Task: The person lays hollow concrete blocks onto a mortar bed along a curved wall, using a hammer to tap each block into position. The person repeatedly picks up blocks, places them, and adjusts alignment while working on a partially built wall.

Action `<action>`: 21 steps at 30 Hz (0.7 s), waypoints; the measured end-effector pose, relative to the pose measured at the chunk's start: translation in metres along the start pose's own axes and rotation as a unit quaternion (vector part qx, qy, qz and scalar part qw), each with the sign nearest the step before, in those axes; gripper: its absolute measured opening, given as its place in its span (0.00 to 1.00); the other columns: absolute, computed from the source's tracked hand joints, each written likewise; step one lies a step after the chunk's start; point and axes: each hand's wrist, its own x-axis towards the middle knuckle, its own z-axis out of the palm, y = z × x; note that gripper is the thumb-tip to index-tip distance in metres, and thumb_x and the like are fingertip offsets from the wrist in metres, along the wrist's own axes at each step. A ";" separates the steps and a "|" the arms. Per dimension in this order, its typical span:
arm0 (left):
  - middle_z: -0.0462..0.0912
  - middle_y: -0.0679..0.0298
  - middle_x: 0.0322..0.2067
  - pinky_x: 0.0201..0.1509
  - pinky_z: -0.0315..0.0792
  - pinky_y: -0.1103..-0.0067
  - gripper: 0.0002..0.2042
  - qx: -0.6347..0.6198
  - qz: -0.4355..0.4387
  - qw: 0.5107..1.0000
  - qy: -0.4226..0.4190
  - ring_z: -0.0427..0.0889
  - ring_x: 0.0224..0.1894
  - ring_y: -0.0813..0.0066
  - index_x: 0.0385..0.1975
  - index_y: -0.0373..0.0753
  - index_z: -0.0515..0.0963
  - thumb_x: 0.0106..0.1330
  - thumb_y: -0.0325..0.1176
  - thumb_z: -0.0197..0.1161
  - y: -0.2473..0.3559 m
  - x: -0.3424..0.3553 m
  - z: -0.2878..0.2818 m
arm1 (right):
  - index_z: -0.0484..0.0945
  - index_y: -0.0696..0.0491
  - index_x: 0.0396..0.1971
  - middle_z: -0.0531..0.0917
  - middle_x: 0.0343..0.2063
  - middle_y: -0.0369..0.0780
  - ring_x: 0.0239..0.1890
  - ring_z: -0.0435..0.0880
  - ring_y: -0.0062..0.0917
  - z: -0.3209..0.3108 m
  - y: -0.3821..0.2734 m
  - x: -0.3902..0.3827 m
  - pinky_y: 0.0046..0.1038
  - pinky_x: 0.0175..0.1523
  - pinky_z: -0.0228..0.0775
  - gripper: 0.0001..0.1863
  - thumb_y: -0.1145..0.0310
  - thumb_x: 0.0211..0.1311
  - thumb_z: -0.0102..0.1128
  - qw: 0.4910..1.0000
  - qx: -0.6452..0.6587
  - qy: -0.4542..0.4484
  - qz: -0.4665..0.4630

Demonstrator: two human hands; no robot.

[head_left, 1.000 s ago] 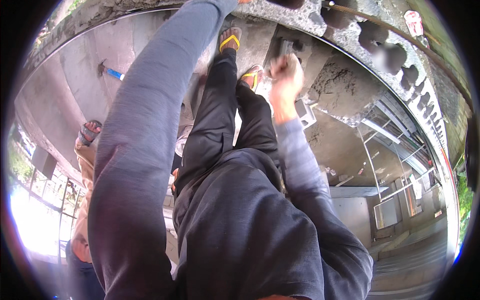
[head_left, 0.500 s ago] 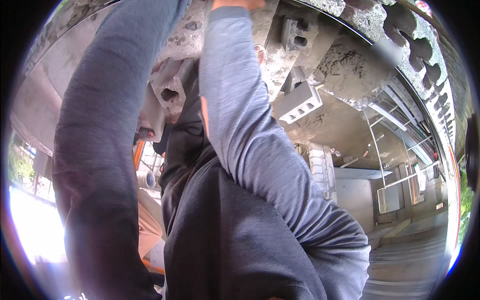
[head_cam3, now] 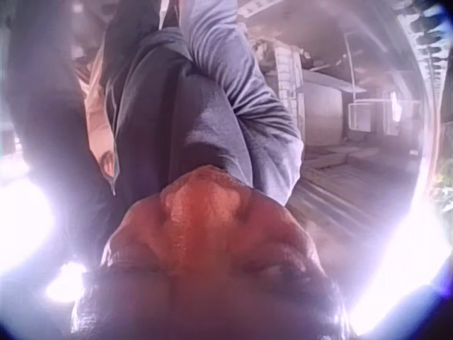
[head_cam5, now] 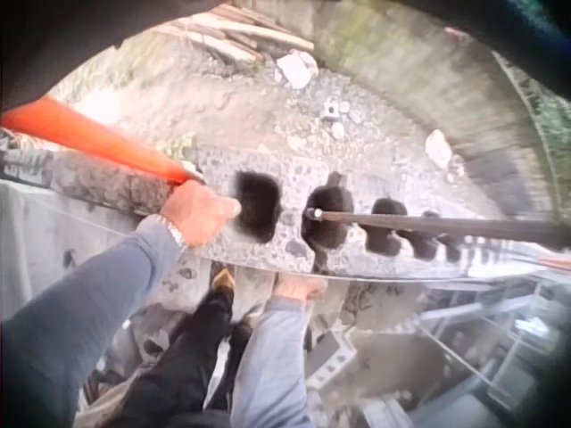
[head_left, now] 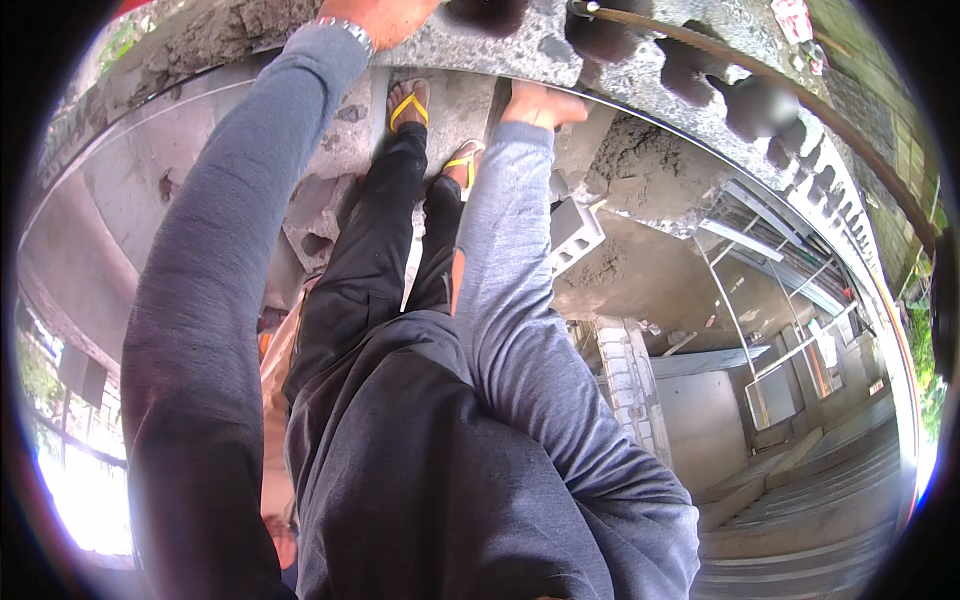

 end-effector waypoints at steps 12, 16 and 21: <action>0.86 0.51 0.32 0.42 0.78 0.57 0.11 0.061 0.030 0.996 -0.050 0.87 0.38 0.52 0.47 0.49 0.84 0.69 0.34 0.57 0.008 0.011 -0.009 | 0.84 0.47 0.46 0.87 0.47 0.40 0.51 0.84 0.36 0.075 -0.167 -0.124 0.46 0.60 0.74 0.19 0.50 0.66 0.56 0.960 -0.225 -0.128 -0.105; 0.86 0.49 0.30 0.40 0.78 0.57 0.12 0.052 0.029 0.997 -0.049 0.87 0.35 0.48 0.47 0.50 0.83 0.71 0.39 0.55 0.011 0.008 -0.014 | 0.85 0.47 0.44 0.87 0.42 0.39 0.47 0.86 0.31 0.225 -0.183 -0.215 0.41 0.55 0.79 0.16 0.53 0.67 0.57 0.830 -0.396 -0.254 -0.299; 0.86 0.49 0.30 0.40 0.79 0.57 0.11 0.041 0.043 0.997 -0.052 0.87 0.35 0.47 0.46 0.50 0.83 0.71 0.40 0.55 0.004 0.012 -0.006 | 0.83 0.52 0.46 0.85 0.45 0.42 0.46 0.86 0.32 0.300 -0.160 -0.238 0.41 0.55 0.81 0.17 0.56 0.68 0.54 0.704 -0.392 -0.296 -0.513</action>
